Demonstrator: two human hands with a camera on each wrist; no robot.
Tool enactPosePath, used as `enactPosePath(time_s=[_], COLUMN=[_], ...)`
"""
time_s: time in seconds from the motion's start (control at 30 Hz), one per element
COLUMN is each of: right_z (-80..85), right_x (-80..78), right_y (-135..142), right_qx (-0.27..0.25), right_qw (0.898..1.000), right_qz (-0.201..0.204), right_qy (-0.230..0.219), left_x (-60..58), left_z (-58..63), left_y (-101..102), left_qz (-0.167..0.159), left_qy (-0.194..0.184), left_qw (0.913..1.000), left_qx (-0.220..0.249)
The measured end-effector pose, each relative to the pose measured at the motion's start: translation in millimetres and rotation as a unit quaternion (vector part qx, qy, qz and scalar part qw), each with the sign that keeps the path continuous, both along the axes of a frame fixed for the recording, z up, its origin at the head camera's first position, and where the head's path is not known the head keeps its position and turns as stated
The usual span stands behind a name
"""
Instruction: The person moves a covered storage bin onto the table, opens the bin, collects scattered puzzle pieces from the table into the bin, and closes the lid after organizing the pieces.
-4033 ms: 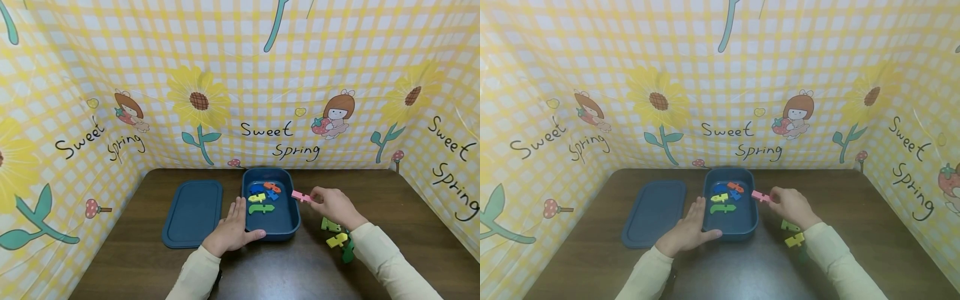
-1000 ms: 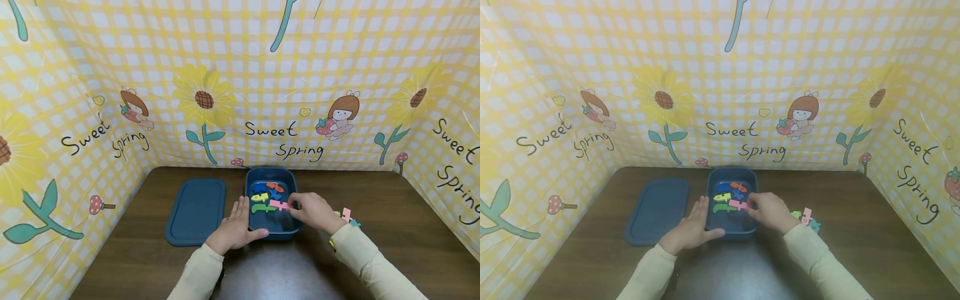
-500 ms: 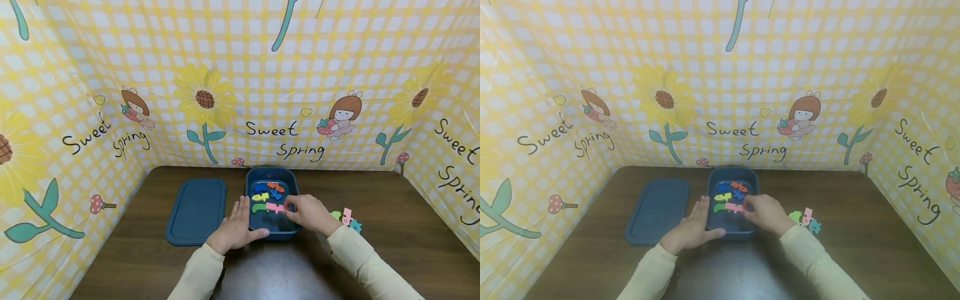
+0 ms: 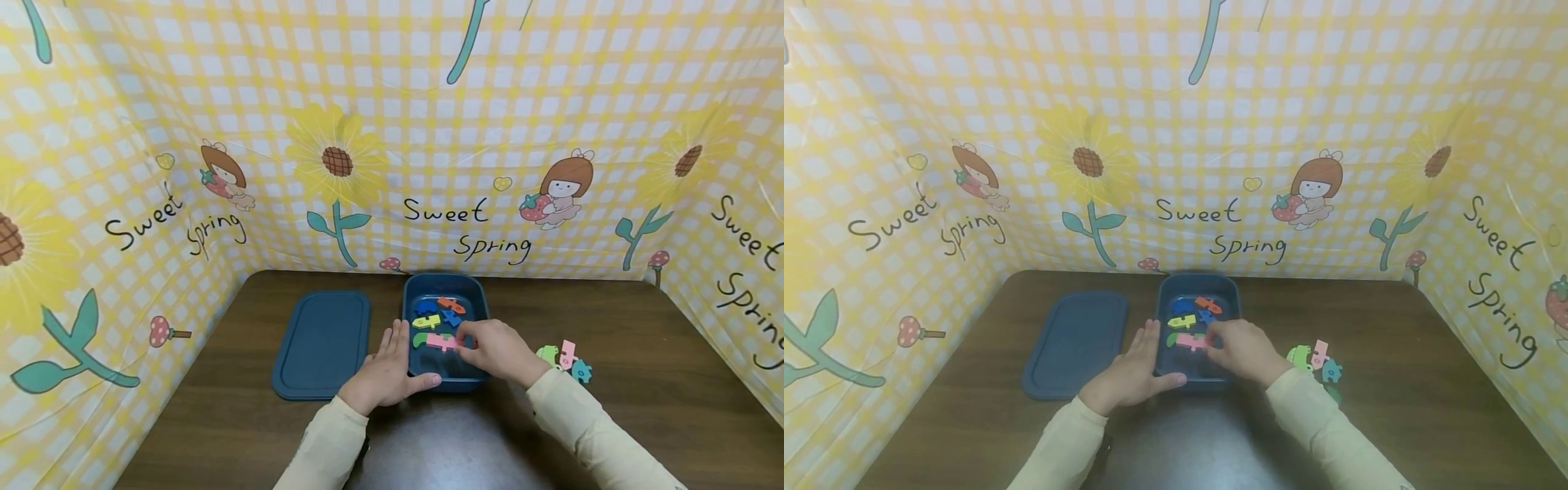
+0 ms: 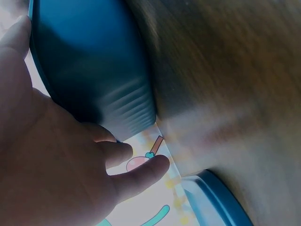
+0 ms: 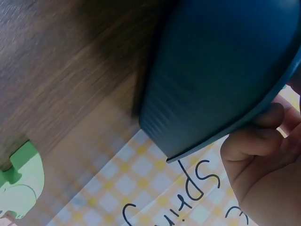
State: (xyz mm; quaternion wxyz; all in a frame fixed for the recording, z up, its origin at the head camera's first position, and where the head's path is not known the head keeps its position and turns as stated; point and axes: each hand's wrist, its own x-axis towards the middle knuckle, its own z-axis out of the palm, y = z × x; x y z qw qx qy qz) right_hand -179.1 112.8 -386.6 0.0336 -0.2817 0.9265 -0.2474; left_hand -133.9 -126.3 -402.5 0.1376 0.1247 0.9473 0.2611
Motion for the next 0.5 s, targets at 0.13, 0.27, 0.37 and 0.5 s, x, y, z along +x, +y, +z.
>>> enactPosePath(time_s=[0.13, 0.27, 0.37, 0.5], right_z=[-1.0, -2.7, -4.1, -5.6], right_x=[-0.1, -0.5, -1.0, -1.2], right_y=[-3.1, -5.6, -7.1, -8.0], right_qx=[0.001, 0.002, 0.005, 0.015], right_qw=[1.000, 1.000, 1.000, 0.999], right_qz=[0.006, 0.011, 0.014, 0.014], right_qy=[0.006, 0.017, 0.024, 0.030], left_x=[0.1, 0.4, 0.6, 0.5], left_z=[0.8, 1.6, 2.0, 1.6], left_y=[0.3, 0.7, 1.0, 1.0], left_qz=[-0.001, 0.000, 0.000, -0.001], left_qy=[-0.003, -0.003, -0.002, -0.002], left_qw=[1.0000, 1.0000, 1.0000, 1.0000], left_qx=[0.002, 0.001, -0.001, -0.002])
